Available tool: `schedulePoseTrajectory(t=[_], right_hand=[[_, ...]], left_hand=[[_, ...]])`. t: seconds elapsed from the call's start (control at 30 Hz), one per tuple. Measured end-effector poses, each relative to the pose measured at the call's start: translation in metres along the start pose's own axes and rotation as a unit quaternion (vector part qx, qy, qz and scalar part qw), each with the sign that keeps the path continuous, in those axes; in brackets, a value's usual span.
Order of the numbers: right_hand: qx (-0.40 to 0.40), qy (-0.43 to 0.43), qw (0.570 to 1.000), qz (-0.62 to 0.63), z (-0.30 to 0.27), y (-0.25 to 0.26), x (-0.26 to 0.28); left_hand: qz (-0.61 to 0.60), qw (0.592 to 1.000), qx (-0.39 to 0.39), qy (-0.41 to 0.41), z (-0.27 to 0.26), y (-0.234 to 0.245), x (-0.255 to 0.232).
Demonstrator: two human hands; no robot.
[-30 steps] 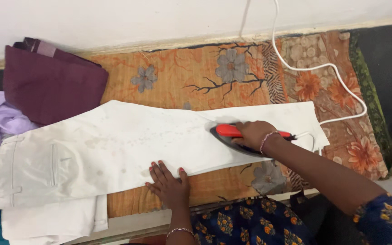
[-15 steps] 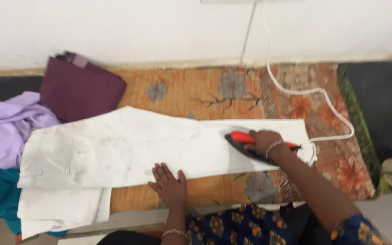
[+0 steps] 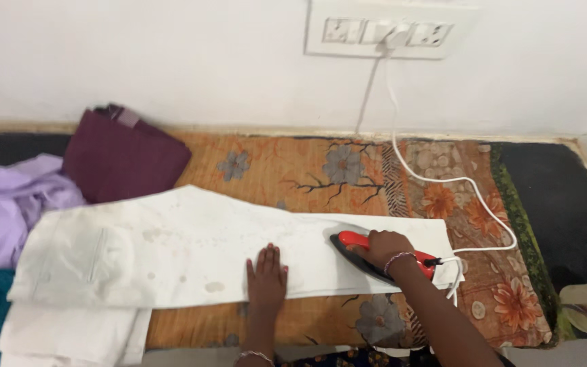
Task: The person irons a pair of white trousers laid out on a low wooden table. They use a red and black electric iron to smooth the fabric, repeatedly moving the iron back and forth along the legs and waist area. The person occasionally adjusts the trousers with their left hand and briefly sprays water from a nearby cup onto the fabric before continuing to iron.
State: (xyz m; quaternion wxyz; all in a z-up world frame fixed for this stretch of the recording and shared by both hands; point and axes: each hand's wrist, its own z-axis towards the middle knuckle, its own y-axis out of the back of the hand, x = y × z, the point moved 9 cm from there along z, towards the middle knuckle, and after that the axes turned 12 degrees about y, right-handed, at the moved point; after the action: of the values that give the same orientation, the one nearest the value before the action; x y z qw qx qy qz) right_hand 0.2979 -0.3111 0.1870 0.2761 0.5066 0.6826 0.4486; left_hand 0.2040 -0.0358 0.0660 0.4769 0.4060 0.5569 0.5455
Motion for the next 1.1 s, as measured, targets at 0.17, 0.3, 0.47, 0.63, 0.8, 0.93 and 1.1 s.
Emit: schedulePoseTrajectory(t=[0.17, 0.3, 0.47, 0.63, 0.8, 0.93, 1.1], right_hand=[[0.046, -0.021, 0.999, -0.01, 0.007, -0.002, 0.01], [0.051, 0.016, 0.997, -0.058, 0.022, 0.008, 0.055], [0.031, 0.088, 0.992, -0.08, 0.063, 0.025, 0.148], [0.025, 0.135, 0.988, -0.075, 0.105, 0.039, 0.235], [0.012, 0.157, 0.986, -0.059, 0.129, 0.047, 0.32], [0.01, 0.14, 0.99, -0.033, 0.149, 0.056, 0.354], [0.013, 0.144, 0.989, -0.036, 0.143, 0.054, 0.347]], left_hand=[[-0.002, 0.999, 0.034, -0.002, 0.015, 0.016, 0.089], [0.1, 0.97, 0.167, 0.146, 0.013, 0.031, 0.179], [0.052, 0.949, 0.243, 0.194, 0.01, 0.053, 0.233], [-0.06, 0.925, 0.283, 0.248, 0.01, 0.046, 0.26], [-0.098, 0.906, 0.32, 0.258, 0.017, 0.039, 0.255], [-0.077, 0.903, 0.326, 0.268, 0.021, 0.043, 0.253], [-0.03, 0.911, 0.311, 0.27, 0.014, 0.043, 0.246]])
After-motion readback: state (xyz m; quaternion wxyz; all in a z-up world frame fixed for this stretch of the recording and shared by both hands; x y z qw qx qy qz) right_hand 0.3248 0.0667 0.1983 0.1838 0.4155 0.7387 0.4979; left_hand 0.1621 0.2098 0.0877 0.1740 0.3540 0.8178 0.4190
